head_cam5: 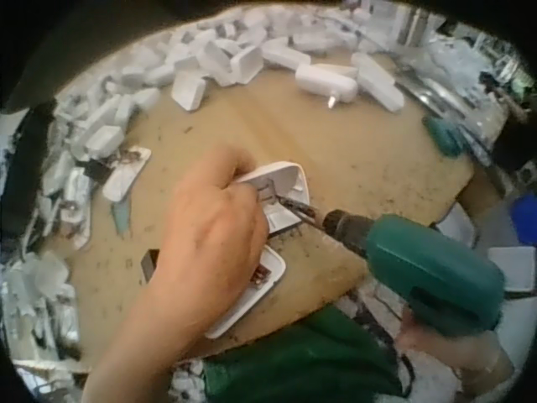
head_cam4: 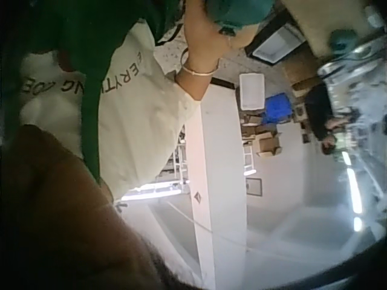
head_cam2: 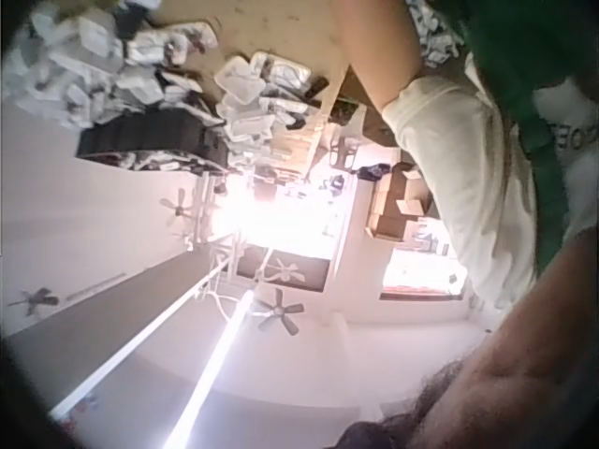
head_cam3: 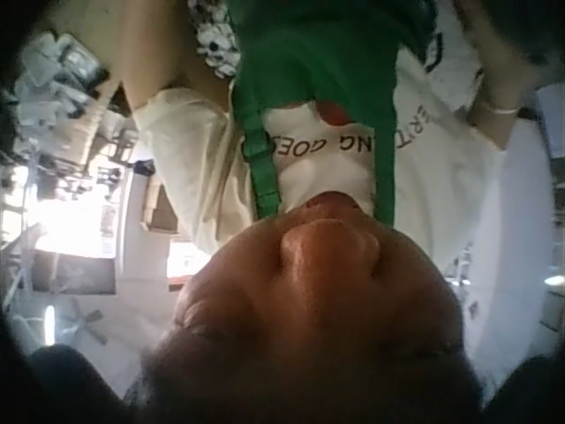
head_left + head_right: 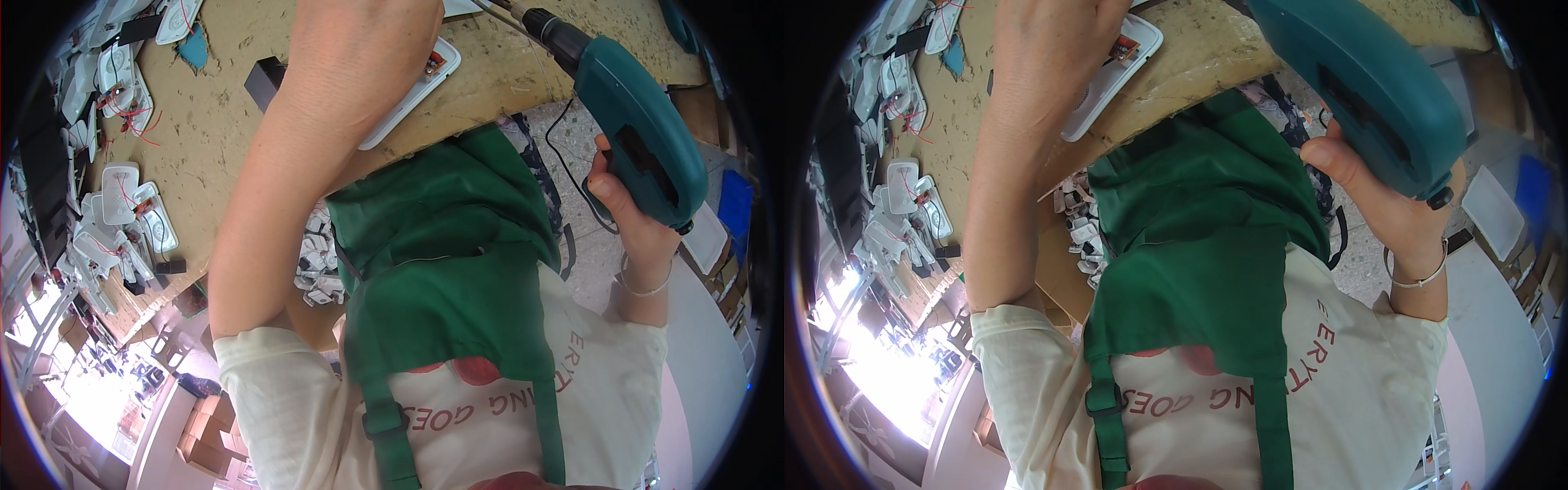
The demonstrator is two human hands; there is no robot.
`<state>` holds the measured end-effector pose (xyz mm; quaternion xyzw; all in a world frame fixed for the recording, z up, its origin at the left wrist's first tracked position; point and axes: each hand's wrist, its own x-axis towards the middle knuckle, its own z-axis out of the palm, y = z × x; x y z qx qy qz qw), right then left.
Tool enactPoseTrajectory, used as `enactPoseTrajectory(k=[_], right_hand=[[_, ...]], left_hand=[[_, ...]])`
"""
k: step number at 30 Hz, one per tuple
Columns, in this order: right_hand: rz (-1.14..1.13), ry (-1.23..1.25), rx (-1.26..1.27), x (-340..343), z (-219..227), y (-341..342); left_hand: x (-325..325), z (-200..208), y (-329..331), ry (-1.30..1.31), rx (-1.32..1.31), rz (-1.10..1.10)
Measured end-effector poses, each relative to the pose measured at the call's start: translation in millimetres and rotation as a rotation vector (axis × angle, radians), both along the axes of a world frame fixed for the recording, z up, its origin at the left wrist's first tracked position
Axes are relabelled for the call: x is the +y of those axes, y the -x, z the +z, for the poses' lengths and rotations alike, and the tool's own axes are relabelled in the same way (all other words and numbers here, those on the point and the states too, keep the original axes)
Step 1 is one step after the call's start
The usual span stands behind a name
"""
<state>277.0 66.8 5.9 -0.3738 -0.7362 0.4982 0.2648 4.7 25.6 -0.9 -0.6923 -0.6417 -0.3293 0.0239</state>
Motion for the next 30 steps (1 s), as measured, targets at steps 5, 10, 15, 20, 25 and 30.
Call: enactPoseTrajectory(k=[5, 10, 15, 20, 25, 30], right_hand=[[0.016, -0.011, -0.002, -0.6, 0.2, 0.6], [-0.016, 0.016, -0.001, -1.8, 1.0, 3.1], [-0.004, -0.013, -0.058, -1.9, 0.9, 5.1], [-0.005, -0.05, -0.093, -1.7, 0.4, 5.4], [-0.009, -0.093, -0.109, -1.6, -0.3, 6.0], [0.031, -0.109, -0.121, -1.0, 1.0, 4.8]], left_hand=[[0.2, 0.5, -0.9, -0.009, 0.042, 0.009], [-0.7, 2.4, -0.9, -0.035, 0.033, -0.01], [-1.0, 2.3, -0.7, -0.007, 0.02, -0.018], [0.2, -0.6, -1.0, -0.067, 0.042, -0.003], [0.3, -1.1, -0.2, -0.047, 0.022, -0.016], [-0.1, -0.6, 0.3, -0.064, 0.032, -0.026]])
